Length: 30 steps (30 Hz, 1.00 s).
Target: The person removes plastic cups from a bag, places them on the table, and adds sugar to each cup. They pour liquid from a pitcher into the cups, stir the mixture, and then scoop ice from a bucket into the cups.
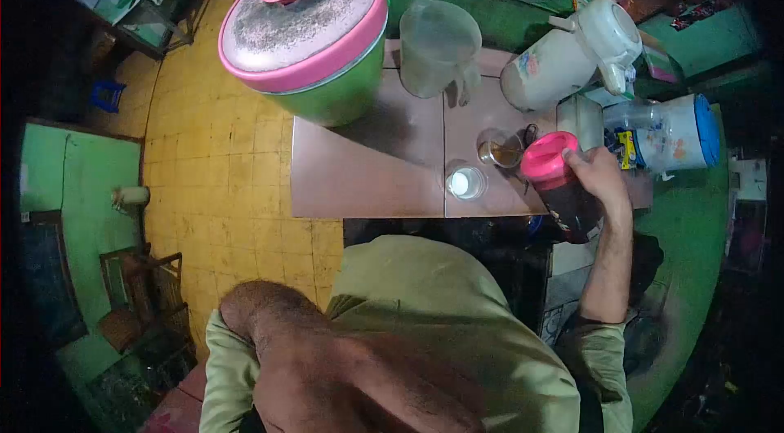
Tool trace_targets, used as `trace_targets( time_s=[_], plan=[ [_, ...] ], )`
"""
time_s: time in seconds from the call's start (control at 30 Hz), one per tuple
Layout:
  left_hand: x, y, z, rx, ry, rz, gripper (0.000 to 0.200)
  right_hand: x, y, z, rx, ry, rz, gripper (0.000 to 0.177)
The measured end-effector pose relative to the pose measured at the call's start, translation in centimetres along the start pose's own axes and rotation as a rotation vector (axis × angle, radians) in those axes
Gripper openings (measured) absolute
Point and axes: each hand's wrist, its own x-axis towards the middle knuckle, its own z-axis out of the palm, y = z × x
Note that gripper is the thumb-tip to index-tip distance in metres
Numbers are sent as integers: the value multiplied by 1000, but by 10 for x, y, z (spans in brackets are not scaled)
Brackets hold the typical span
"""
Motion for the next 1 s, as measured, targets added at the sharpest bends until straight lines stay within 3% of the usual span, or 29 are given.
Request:
trace_targets(
  time_s=[0.13,0.17,0.23,0.27,0.4,0.47,0.6,0.67,0.7,0.77,0.8,0.87,1.0],
  plan=[
    [-28,-1,13,2305,-21,311,14,7,6,-1,-57,-12,-46,61],
    [-27,2,15,2068,8,308,10,7,12,1,-54,-13,-35,61],
    [-15,20,15,1090,60,105,18,12,16,6,-80,81,-21,62],
    [-9,28,13,864,72,46,24,6,-1,-7,-60,-70,43,62],
    [15,51,-7,555,106,-79,55,4,3,-4,-164,54,66,60],
    [35,51,-31,532,112,-96,63,0,-2,-5,-47,41,70,60],
    [134,-16,-138,-149,-641,354,12,-13,-15,-4,-38,100,151,59],
    [190,-26,-168,411,-551,419,37,-13,-12,0,40,67,200,58],
    [238,-42,-182,715,-711,658,48,-15,-15,-1,39,77,207,58],
    [268,-64,-189,1181,-696,765,51,-20,-20,-1,116,72,220,56],
    [271,-76,-194,1173,-701,772,51,-22,-22,-1,117,81,226,56],
    [274,-94,-195,1459,-643,747,59,-27,-25,-2,122,103,316,56],
    [270,-97,-189,1608,-553,752,62,-36,-36,-10,93,68,328,53]
  ],
)
